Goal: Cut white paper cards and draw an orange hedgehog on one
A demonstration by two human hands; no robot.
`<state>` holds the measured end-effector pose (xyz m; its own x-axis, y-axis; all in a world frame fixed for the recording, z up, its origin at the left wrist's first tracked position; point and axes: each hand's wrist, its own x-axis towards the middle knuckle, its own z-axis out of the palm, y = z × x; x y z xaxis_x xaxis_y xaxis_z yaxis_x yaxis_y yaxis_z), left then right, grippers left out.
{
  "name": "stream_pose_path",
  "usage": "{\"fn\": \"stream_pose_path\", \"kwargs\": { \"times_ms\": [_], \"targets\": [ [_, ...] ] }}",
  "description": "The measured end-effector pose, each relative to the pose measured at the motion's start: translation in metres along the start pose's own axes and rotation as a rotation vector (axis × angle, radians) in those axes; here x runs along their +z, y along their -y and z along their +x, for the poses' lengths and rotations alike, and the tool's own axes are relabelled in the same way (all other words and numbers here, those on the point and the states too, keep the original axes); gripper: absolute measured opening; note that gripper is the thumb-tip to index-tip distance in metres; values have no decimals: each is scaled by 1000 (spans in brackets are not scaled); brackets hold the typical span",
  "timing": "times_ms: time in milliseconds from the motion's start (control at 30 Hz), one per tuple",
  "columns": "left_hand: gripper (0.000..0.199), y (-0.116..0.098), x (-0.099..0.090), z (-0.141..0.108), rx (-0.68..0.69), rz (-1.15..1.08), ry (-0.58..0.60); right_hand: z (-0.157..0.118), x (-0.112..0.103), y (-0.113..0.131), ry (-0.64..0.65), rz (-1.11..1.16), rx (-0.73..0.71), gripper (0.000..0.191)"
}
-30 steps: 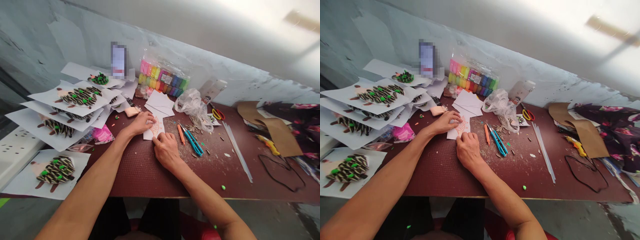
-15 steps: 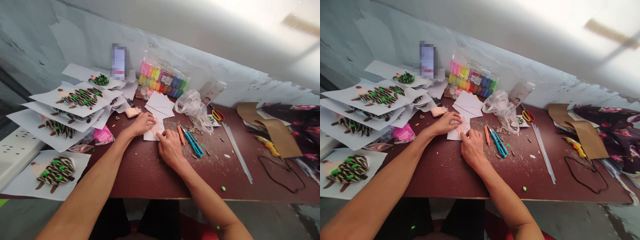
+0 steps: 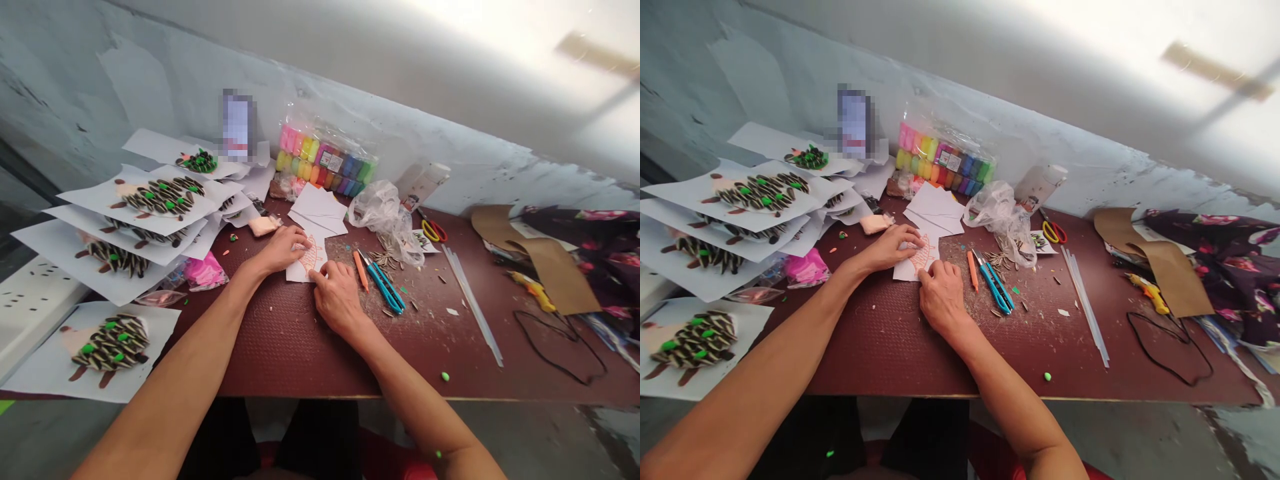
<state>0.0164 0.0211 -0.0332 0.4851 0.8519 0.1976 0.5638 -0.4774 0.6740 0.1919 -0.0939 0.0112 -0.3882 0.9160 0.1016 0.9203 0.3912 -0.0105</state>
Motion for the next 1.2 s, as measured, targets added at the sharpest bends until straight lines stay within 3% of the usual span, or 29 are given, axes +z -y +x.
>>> {"fn": "stream_pose_path", "kwargs": {
  "times_ms": [1033,1200],
  "targets": [
    [21,-2,0,0,0,-19,-1,-4,4,4,-70,99,-124,23],
    [22,-3,-2,0,-16,-18,14,-4,3,-1,-142,103,9,25]
  ]
}}
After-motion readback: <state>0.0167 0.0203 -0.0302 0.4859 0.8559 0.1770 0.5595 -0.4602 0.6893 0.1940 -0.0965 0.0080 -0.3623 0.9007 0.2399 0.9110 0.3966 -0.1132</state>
